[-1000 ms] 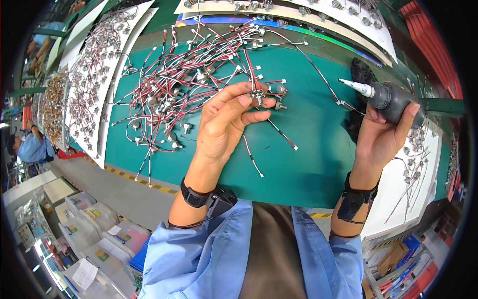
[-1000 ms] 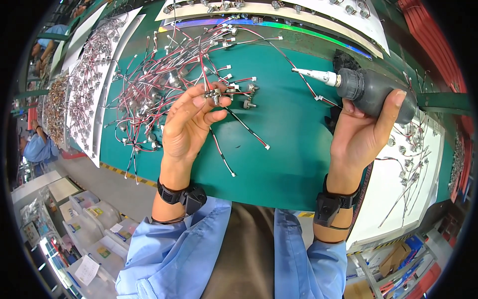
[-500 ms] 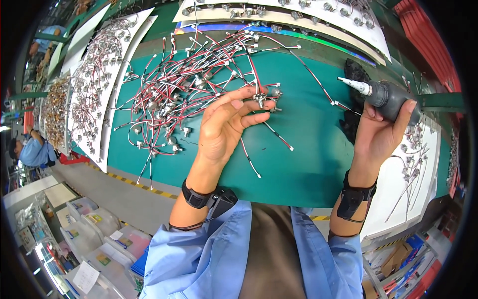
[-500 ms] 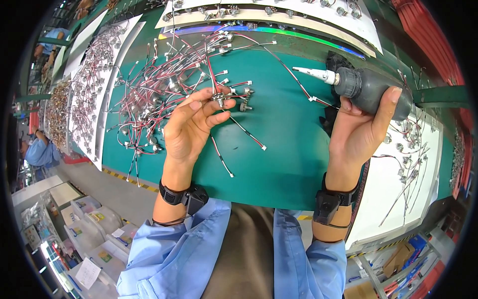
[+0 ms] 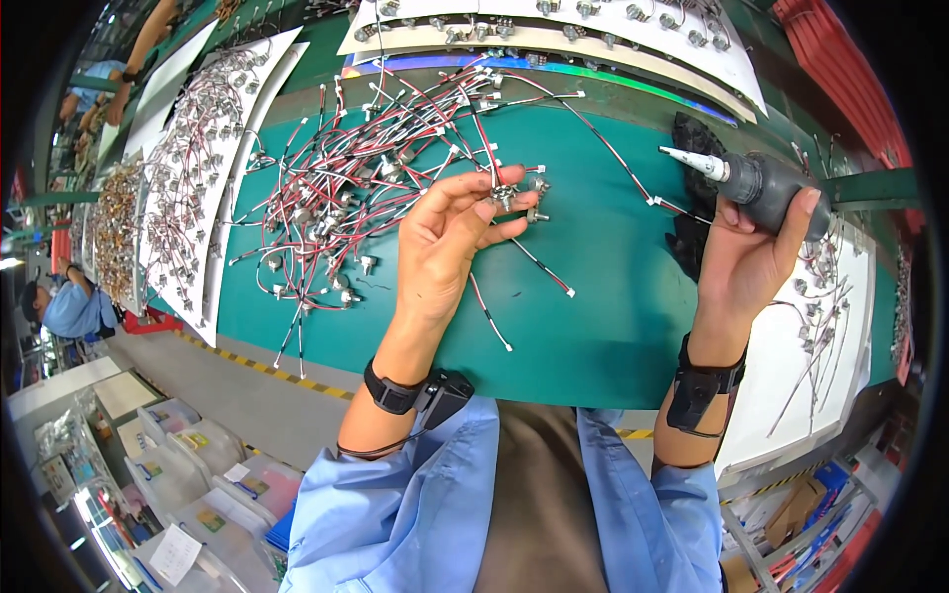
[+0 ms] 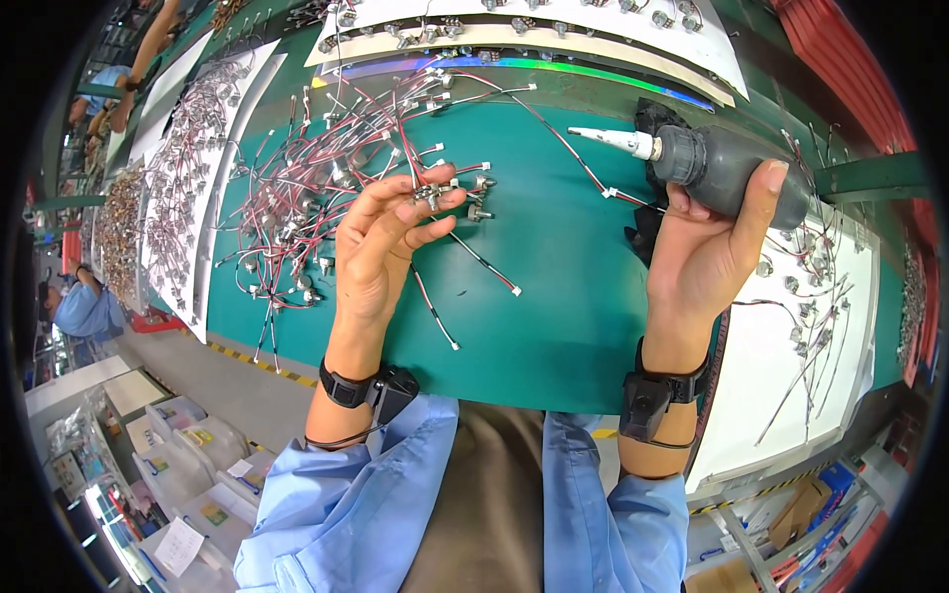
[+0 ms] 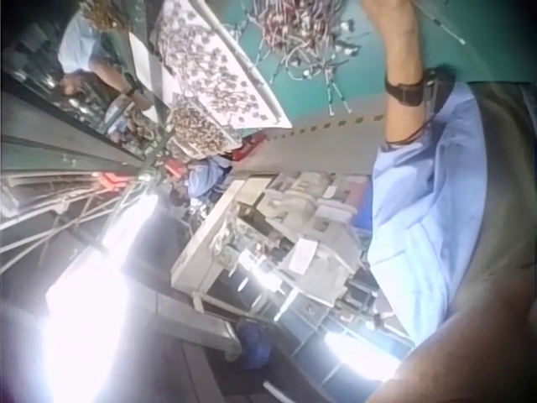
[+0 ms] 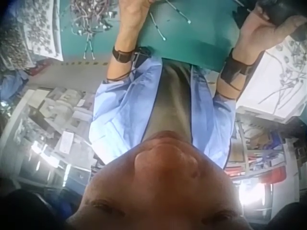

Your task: The person picks up a wire assembly, applies glue from a bottle to the component, and sets it down. After repeating this for several assemblies, the person wipes the glue bottle tip with a cloth and moves a pile of assemblies.

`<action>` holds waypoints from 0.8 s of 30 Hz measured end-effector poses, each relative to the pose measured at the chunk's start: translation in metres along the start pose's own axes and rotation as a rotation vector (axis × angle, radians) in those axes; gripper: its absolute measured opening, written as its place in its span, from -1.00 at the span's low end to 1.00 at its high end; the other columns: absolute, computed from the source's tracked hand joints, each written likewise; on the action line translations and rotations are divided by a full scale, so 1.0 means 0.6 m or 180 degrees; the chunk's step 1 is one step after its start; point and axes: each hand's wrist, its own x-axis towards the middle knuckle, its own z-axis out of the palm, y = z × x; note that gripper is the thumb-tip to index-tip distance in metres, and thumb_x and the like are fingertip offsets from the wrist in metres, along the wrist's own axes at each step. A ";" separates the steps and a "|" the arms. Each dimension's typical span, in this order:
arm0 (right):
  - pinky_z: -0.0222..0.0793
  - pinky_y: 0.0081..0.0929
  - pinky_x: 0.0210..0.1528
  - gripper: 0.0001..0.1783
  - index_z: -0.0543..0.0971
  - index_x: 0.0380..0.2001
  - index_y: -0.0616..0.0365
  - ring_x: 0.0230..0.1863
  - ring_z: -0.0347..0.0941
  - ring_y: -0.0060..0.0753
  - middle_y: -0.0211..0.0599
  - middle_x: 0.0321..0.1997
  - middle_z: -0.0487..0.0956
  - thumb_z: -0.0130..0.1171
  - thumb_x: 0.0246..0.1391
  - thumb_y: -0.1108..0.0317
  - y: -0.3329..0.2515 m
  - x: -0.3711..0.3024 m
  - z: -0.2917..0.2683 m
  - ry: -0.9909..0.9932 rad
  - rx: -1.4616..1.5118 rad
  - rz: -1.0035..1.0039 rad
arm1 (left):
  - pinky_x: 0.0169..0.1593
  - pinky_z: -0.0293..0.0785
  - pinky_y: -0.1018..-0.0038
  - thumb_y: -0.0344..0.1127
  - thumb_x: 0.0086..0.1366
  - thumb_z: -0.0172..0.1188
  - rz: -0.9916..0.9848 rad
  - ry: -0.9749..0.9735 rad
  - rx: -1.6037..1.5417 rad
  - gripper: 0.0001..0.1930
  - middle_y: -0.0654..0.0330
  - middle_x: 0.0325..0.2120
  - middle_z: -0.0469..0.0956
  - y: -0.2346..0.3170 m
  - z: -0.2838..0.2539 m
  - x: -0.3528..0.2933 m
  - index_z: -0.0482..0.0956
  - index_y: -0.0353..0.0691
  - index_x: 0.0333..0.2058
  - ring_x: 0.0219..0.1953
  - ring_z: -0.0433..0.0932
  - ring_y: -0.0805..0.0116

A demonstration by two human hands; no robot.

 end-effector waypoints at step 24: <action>0.11 -0.71 -0.52 -0.69 0.33 -0.26 0.14 -0.63 0.11 -0.66 -0.29 -0.36 0.41 0.04 0.07 0.15 -0.017 0.002 -0.001 0.0087 0.0099 -0.0096 | -0.23 0.55 0.43 -0.59 0.16 -0.01 0.0589 0.0212 0.0420 -0.79 -0.06 -0.18 0.44 0.029 0.053 -0.004 0.39 -0.44 -0.19 -0.18 0.50 0.15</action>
